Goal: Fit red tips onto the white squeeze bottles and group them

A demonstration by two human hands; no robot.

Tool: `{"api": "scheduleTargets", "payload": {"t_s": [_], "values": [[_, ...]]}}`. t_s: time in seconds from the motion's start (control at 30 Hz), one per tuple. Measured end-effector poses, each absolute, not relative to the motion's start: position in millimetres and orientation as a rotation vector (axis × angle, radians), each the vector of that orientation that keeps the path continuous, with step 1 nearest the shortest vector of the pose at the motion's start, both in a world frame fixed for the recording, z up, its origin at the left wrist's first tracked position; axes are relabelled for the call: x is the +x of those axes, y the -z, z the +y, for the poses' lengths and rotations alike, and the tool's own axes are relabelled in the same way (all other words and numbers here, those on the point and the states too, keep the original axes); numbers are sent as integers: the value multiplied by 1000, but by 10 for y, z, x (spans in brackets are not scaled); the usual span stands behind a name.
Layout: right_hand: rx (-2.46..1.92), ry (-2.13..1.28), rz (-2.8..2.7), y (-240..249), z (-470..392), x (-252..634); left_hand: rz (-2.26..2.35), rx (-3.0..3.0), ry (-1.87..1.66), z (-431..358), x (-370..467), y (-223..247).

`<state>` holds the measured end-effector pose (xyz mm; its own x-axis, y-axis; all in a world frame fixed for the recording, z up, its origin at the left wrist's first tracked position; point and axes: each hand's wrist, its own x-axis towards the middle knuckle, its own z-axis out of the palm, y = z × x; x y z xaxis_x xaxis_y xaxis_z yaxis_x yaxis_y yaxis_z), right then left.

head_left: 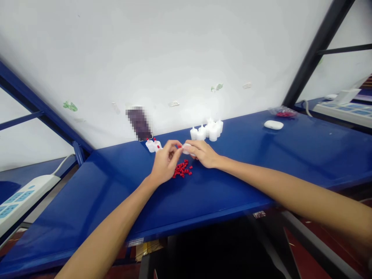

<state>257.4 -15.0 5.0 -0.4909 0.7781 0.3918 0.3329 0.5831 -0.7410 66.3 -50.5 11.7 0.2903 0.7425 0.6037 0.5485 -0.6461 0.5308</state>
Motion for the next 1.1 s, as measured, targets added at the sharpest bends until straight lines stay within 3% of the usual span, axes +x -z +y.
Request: {"api": "scheduleTargets", "payload": {"t_s": [0.17,0.6,1.1], "values": [[-911,-896,-1986,5,-28,2640,1581,2518,-1468,-292,124,-245],[-792,-1003,-2012,-3,-53,2641,1841,2630,-830,-110,-114,-179],[-625,-761,-1962,13,-53,2722,1732,2542,-1155,-83,1,-154]]}}
